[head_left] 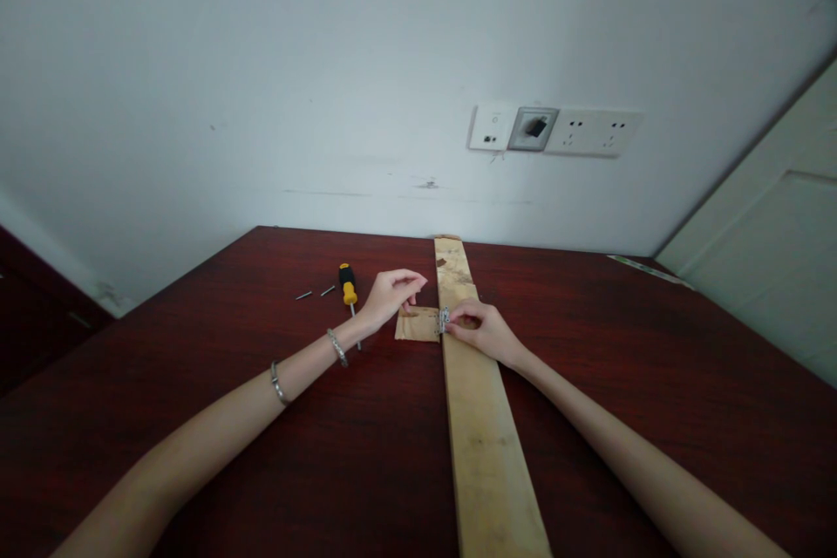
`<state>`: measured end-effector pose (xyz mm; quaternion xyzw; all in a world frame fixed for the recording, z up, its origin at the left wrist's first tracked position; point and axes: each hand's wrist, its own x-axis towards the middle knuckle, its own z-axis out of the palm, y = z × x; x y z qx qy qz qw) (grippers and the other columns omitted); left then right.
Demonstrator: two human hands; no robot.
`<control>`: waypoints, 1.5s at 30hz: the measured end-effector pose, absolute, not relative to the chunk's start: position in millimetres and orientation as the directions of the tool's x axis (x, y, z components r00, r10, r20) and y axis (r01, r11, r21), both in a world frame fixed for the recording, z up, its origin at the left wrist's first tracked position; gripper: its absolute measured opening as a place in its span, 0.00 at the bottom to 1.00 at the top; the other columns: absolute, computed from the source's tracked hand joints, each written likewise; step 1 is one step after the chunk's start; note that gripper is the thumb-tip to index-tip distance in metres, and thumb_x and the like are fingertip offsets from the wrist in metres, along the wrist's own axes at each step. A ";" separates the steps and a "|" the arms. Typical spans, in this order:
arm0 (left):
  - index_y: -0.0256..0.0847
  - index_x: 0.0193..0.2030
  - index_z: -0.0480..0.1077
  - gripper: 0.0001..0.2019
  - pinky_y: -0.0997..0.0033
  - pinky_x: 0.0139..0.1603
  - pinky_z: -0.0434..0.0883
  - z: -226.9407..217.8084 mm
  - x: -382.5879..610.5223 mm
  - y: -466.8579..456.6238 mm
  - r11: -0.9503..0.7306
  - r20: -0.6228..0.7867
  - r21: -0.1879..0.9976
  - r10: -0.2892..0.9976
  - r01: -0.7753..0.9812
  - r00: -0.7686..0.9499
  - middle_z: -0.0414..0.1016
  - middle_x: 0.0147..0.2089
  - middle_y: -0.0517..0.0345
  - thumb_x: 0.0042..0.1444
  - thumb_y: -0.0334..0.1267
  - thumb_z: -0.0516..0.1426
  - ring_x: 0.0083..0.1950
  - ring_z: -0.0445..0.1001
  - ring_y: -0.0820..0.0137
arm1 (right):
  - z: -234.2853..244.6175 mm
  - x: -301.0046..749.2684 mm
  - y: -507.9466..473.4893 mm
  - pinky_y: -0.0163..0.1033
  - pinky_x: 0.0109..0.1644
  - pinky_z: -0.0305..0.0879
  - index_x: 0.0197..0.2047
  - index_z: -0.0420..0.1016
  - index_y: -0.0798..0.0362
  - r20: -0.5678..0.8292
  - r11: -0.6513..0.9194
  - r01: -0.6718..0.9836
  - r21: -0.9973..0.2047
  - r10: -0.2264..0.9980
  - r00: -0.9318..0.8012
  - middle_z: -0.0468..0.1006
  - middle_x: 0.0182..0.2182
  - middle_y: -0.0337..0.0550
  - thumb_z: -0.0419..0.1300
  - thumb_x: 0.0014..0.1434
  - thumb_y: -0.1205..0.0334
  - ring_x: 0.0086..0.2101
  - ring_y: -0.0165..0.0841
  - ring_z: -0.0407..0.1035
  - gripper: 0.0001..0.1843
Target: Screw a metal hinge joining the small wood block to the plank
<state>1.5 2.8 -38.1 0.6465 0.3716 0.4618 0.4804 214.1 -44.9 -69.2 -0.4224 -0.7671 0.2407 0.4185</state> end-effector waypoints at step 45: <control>0.31 0.36 0.75 0.18 0.79 0.19 0.66 5.6 -32.5 22.3 -0.282 0.283 0.959 0.950 -0.027 0.131 0.71 0.29 0.56 0.44 0.46 0.66 0.26 0.68 0.76 | -67.2 219.5 -46.2 0.37 0.34 0.59 0.27 0.71 0.51 0.379 0.374 0.185 -0.909 0.925 -0.009 0.69 0.24 0.37 0.60 0.51 0.55 0.28 0.32 0.63 0.09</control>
